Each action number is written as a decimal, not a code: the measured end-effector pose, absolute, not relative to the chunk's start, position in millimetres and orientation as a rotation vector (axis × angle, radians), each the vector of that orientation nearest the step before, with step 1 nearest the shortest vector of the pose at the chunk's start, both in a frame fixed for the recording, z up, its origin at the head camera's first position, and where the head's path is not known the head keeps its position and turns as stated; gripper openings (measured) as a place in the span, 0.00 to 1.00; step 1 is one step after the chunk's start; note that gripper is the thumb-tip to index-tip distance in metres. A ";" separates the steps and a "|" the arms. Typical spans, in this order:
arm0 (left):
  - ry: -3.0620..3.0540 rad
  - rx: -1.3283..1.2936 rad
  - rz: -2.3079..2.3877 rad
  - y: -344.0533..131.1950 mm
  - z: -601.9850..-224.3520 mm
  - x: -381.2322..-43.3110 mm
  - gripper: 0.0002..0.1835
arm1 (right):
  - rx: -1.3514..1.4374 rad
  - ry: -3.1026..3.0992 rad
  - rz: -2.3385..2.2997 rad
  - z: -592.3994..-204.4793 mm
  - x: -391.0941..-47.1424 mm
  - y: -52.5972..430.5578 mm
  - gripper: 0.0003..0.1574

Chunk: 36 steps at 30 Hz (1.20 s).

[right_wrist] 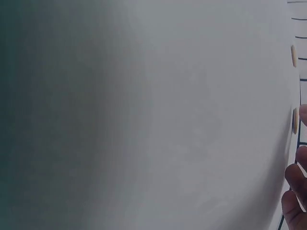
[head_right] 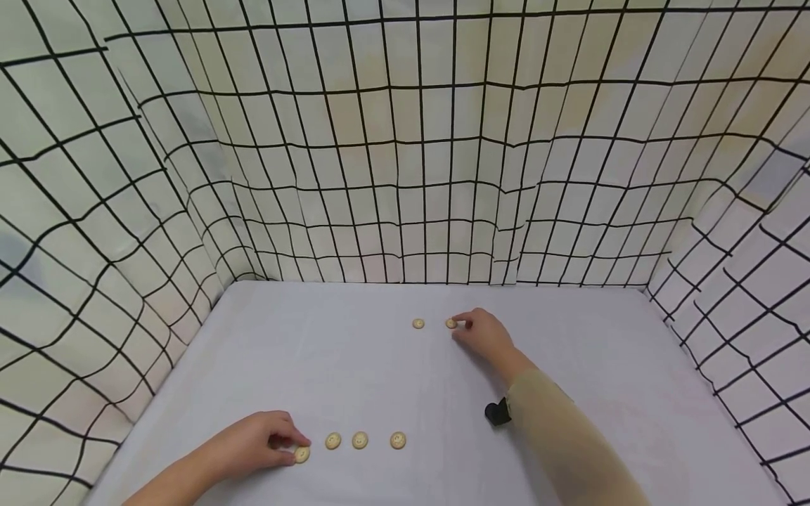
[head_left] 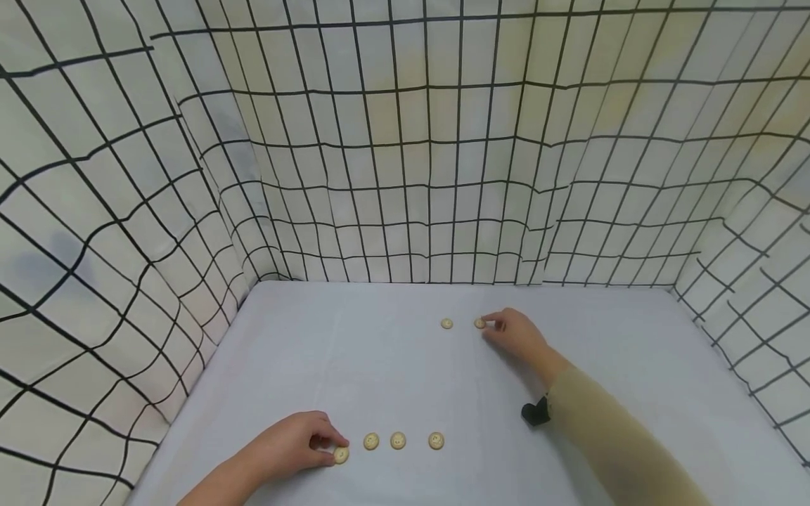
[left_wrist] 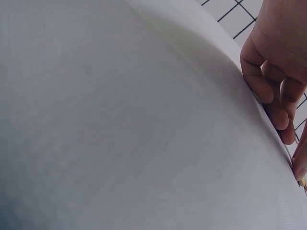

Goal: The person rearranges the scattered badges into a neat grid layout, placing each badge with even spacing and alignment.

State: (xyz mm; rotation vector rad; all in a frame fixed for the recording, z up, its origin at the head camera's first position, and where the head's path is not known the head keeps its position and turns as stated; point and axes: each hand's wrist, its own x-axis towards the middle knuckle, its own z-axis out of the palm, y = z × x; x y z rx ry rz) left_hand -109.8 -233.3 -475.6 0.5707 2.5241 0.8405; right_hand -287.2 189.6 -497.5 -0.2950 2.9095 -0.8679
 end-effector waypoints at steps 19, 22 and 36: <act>2.505 0.592 0.863 -235.5 -475.8 -116.6 0.10 | -0.549 2.748 -0.846 -492.3 -229.9 172.2 0.22; 2.496 0.583 0.863 -235.6 -476.2 -117.2 0.10 | -0.639 2.707 -0.862 -492.8 -218.4 168.4 0.20; 2.462 0.560 0.883 -234.3 -479.1 -114.9 0.09 | -0.953 2.454 -0.761 -489.2 -174.1 137.0 0.17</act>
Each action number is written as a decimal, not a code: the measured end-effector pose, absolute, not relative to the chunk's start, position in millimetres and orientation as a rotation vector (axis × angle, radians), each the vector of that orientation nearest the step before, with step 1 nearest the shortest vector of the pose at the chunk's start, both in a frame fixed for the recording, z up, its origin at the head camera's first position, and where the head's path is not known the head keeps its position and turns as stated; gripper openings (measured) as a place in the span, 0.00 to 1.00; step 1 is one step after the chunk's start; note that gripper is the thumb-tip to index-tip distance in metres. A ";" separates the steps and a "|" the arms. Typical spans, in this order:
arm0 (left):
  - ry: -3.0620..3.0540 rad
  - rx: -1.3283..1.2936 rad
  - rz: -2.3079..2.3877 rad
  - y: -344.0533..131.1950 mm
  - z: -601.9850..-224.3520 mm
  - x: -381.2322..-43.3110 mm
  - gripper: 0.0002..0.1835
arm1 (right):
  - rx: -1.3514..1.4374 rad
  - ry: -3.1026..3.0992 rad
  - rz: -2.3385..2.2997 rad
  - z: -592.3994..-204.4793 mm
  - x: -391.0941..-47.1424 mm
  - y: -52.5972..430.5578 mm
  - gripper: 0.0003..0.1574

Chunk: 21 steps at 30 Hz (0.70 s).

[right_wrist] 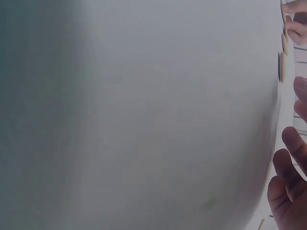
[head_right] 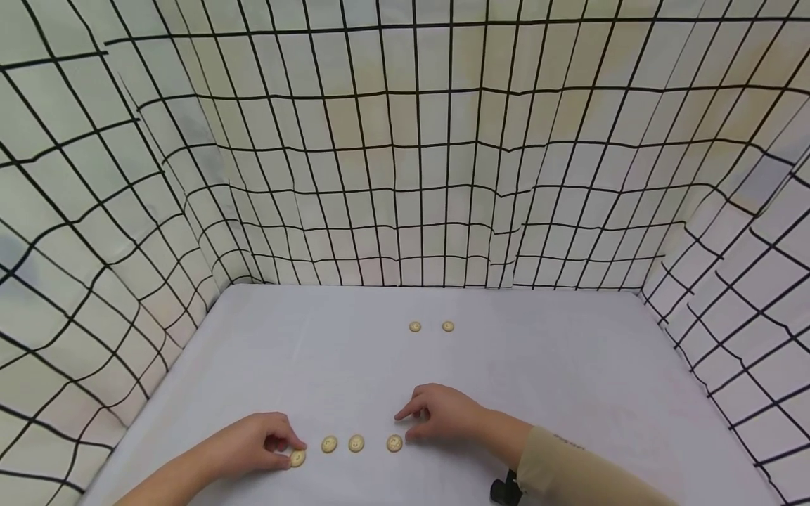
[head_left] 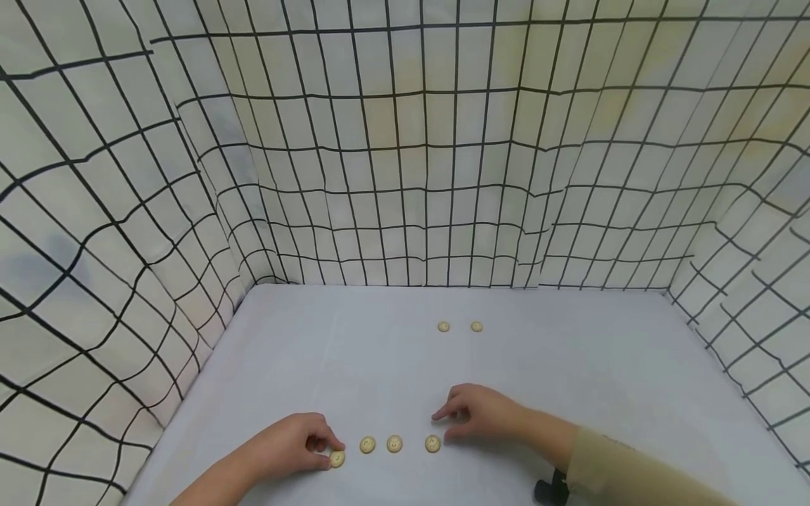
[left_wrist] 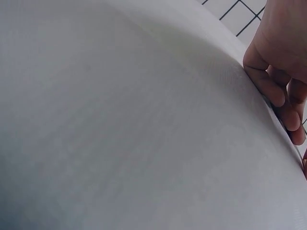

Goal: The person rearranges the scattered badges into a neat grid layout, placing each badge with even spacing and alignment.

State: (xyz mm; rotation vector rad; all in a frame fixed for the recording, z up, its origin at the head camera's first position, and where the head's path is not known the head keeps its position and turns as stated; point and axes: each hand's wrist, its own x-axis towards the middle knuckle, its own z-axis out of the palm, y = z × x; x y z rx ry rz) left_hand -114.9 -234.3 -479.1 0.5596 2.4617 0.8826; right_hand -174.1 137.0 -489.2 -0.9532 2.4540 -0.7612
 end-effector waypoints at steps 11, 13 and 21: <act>2.470 0.596 0.882 -234.4 -480.9 -116.4 0.09 | -1.078 2.413 -0.630 -490.5 -167.3 127.8 0.19; 2.470 0.596 0.880 -234.0 -480.6 -116.7 0.09 | -1.100 2.412 -0.620 -490.8 -167.8 126.7 0.19; 2.464 0.598 0.877 -233.7 -477.0 -116.8 0.08 | -1.141 2.415 -0.574 -493.7 -172.3 123.1 0.18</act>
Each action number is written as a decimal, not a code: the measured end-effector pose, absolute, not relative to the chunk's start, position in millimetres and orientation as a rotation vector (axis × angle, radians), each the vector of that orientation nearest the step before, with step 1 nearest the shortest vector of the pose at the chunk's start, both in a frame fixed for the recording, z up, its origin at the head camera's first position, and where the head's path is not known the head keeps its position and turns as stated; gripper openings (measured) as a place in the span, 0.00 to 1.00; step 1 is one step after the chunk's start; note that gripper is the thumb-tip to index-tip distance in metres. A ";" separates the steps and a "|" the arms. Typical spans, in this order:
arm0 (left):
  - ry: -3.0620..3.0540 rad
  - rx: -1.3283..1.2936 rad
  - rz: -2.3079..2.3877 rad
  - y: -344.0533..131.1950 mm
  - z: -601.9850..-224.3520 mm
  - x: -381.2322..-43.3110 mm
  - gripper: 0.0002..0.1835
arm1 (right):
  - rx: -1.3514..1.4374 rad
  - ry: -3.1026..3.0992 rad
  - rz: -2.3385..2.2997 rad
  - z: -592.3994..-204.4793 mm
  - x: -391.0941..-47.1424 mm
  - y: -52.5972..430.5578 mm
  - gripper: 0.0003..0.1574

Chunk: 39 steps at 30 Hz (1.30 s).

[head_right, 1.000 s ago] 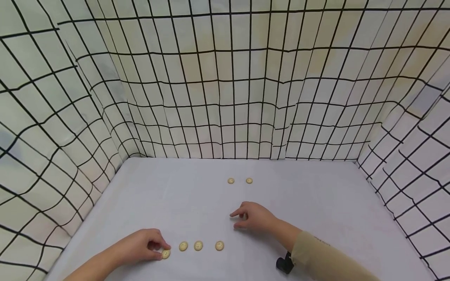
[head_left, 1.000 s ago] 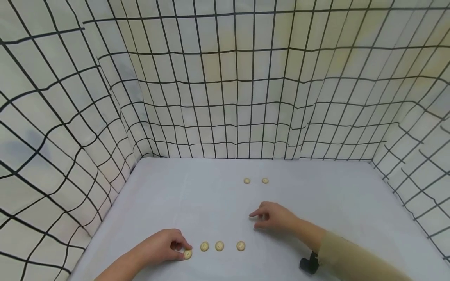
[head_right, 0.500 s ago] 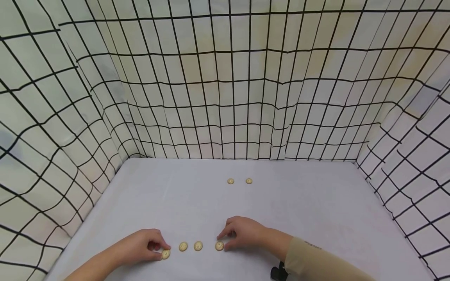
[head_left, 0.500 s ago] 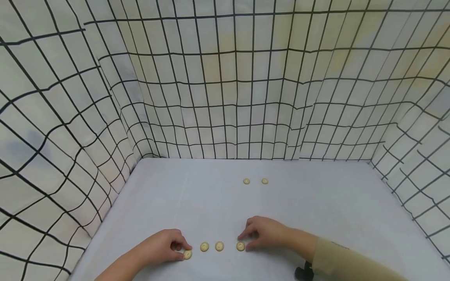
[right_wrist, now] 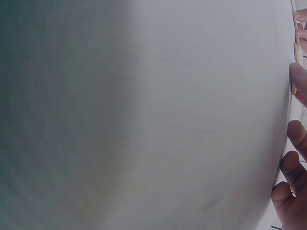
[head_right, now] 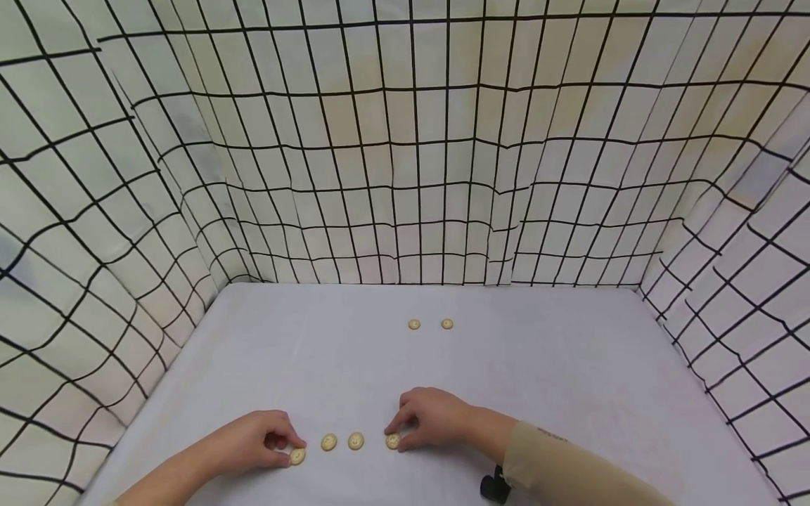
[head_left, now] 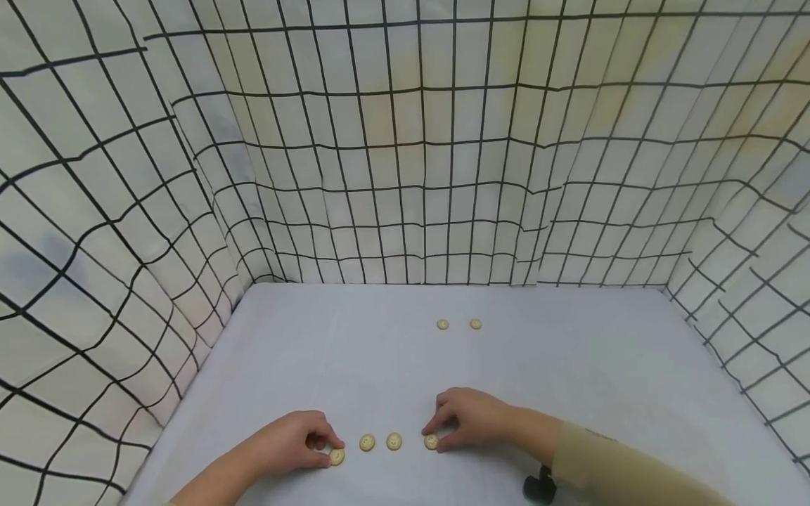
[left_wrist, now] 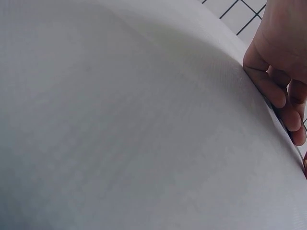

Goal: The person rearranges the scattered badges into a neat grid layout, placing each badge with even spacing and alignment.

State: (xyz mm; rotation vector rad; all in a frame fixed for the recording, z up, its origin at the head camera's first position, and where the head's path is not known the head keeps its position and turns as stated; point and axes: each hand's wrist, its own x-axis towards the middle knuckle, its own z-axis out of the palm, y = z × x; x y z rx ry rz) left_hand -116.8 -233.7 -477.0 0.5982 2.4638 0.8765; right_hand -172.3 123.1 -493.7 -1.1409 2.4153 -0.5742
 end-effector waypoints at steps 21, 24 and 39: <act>2.468 0.626 0.905 -233.6 -479.2 -118.9 0.08 | -1.071 2.410 -0.681 -488.1 -181.1 130.1 0.15; 2.465 0.624 0.904 -234.0 -479.7 -118.6 0.08 | -1.046 2.430 -0.704 -488.2 -184.8 134.6 0.15; 2.460 0.605 0.890 -234.6 -480.9 -117.7 0.08 | -0.818 2.604 -0.716 -493.9 -213.4 172.8 0.13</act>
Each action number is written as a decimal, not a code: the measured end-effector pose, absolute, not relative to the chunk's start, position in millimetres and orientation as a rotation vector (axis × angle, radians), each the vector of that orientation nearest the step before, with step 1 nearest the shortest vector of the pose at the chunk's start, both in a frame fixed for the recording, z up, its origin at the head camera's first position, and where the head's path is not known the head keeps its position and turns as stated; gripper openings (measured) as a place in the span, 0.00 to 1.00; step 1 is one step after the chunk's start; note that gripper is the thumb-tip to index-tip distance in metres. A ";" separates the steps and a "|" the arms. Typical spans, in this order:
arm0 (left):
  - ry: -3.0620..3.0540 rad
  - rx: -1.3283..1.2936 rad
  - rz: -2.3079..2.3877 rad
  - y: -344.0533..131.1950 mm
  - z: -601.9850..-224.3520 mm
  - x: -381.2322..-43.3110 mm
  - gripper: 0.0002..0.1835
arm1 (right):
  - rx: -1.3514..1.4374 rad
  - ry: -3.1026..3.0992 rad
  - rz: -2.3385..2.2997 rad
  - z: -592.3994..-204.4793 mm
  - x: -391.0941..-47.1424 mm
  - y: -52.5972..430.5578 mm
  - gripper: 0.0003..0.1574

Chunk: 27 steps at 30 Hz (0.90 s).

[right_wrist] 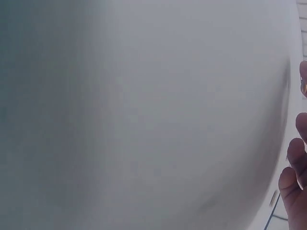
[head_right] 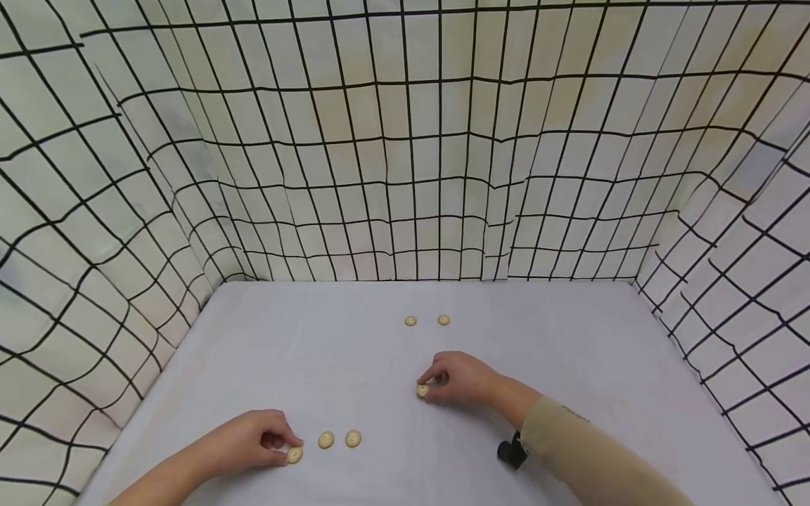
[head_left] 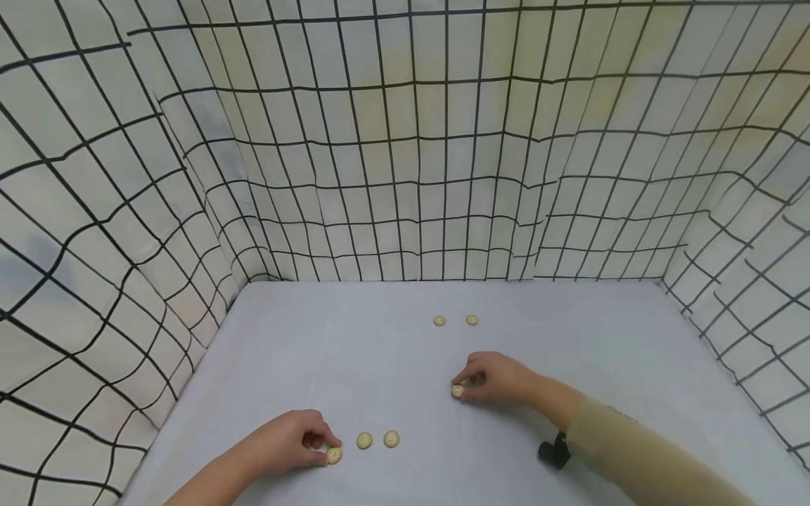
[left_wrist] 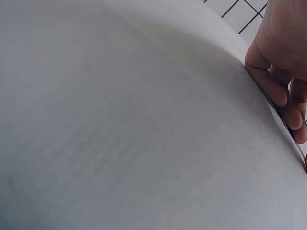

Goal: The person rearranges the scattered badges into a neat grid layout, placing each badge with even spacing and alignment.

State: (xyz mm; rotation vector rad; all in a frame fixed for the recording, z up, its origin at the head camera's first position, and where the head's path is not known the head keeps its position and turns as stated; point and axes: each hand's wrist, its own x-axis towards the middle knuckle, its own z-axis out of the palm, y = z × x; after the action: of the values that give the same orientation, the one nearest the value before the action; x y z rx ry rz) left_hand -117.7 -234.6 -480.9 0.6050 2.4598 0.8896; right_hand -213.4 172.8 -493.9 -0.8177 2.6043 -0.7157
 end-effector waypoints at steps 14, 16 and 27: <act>2.458 0.618 0.913 -235.5 -482.5 -118.1 0.08 | -0.550 2.737 -0.746 -491.9 -245.2 209.1 0.14; 2.458 0.611 0.914 -235.4 -481.8 -117.3 0.08 | -0.527 2.745 -0.768 -490.8 -250.6 215.2 0.15; 2.463 0.595 0.904 -233.6 -478.0 -116.1 0.08 | -0.318 2.826 -0.792 -498.6 -282.2 249.8 0.20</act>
State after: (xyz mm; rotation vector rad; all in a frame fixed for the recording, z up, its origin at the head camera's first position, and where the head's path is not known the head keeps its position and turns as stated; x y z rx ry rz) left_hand -116.1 -233.6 -478.0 0.5946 2.4630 0.9040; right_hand -282.2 249.8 -498.6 -0.3176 2.8256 -0.7917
